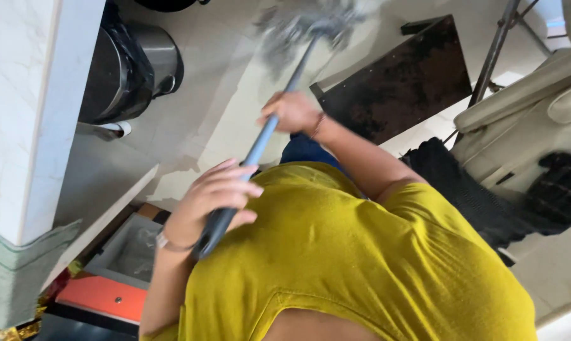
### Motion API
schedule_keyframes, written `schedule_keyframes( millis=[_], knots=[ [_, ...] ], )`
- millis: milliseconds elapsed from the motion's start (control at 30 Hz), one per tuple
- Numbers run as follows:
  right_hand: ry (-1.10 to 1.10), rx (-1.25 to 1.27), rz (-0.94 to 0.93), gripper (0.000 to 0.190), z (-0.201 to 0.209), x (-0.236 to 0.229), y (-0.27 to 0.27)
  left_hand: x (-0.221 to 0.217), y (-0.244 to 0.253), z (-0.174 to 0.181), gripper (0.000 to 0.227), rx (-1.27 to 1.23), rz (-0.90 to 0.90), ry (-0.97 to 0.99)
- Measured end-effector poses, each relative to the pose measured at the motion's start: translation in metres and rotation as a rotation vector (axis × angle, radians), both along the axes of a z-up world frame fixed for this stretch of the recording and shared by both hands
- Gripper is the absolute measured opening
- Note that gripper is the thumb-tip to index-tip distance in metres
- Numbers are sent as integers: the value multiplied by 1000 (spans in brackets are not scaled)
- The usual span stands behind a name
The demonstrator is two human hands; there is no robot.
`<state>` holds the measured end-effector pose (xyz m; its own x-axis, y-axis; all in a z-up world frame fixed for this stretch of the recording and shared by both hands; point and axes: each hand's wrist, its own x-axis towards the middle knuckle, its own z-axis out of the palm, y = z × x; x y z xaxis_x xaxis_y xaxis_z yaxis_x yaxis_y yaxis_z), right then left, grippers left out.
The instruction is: Mopping the tiled floor in a kitchen or utility area.
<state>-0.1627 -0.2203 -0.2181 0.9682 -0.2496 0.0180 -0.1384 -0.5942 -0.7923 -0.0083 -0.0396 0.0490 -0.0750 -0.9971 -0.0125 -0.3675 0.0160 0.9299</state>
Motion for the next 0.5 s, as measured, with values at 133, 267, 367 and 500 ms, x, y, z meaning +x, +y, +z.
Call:
schedule_keyframes(
  millis=[133,267,367,500],
  knots=[
    [-36,-126,-115,26,-63,-29,-26,-11,13,-96,27,-38,10,140],
    [113,-178,-112,30,-130,-31,-11,1,57,-161,28,144,-66,27],
    [70,-94,-122,28,-138,-2,37,32,106,-166,30,148,-62,2],
    [-41,-83,-126,26,-104,56,137,81,189,-115,34,118,-76,-204]
  ],
)
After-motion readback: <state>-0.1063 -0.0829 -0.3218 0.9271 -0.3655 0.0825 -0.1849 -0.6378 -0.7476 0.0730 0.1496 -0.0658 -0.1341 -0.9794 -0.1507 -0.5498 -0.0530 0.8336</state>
